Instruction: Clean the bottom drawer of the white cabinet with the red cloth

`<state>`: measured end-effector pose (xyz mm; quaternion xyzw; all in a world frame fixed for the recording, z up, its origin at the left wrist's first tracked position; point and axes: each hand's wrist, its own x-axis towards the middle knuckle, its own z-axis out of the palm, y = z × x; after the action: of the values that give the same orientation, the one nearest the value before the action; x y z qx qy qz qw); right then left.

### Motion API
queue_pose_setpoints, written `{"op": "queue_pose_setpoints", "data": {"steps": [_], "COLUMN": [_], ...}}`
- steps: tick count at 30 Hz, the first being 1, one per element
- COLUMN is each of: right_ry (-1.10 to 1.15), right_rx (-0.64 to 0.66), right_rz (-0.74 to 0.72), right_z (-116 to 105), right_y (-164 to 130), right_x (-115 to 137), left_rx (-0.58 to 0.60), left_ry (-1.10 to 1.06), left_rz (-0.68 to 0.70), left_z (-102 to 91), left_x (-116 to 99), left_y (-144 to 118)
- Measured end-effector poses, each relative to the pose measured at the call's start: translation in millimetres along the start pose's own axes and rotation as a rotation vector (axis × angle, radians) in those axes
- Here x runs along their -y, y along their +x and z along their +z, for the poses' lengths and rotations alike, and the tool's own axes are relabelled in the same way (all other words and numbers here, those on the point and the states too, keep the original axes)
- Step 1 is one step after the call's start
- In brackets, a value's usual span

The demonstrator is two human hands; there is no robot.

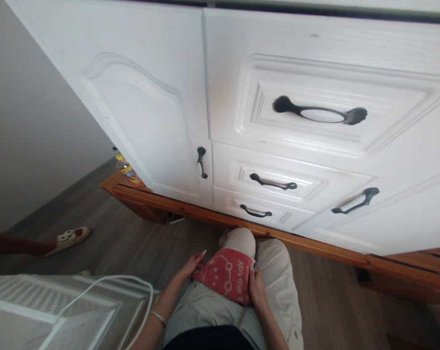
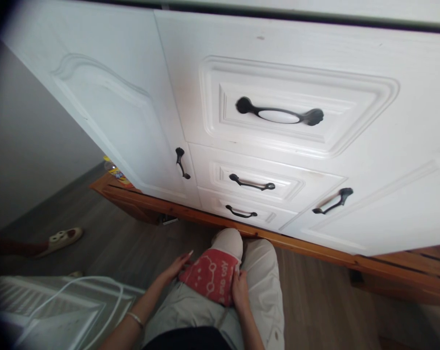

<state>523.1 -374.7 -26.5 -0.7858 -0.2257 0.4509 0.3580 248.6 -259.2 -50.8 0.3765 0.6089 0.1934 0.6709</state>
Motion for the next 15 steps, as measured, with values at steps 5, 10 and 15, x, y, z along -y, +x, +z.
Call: {"op": "queue_pose_setpoints", "data": {"steps": [5, 10, 15], "right_ry": [0.470, 0.811, 0.847], "right_rx": [0.300, 0.380, 0.198], "right_rz": [0.182, 0.392, 0.270], "right_z": [-7, -16, -36], "right_y": [-18, -43, -51], "right_x": [14, 26, 49], "left_rx": [0.231, 0.234, 0.158], "left_ry": [-0.060, -0.159, -0.227], "left_rz": [-0.148, -0.134, 0.002], "left_z": [13.9, 9.1, -1.3], "left_x": [9, -12, -58], "left_y": [-5, -7, -26]}}
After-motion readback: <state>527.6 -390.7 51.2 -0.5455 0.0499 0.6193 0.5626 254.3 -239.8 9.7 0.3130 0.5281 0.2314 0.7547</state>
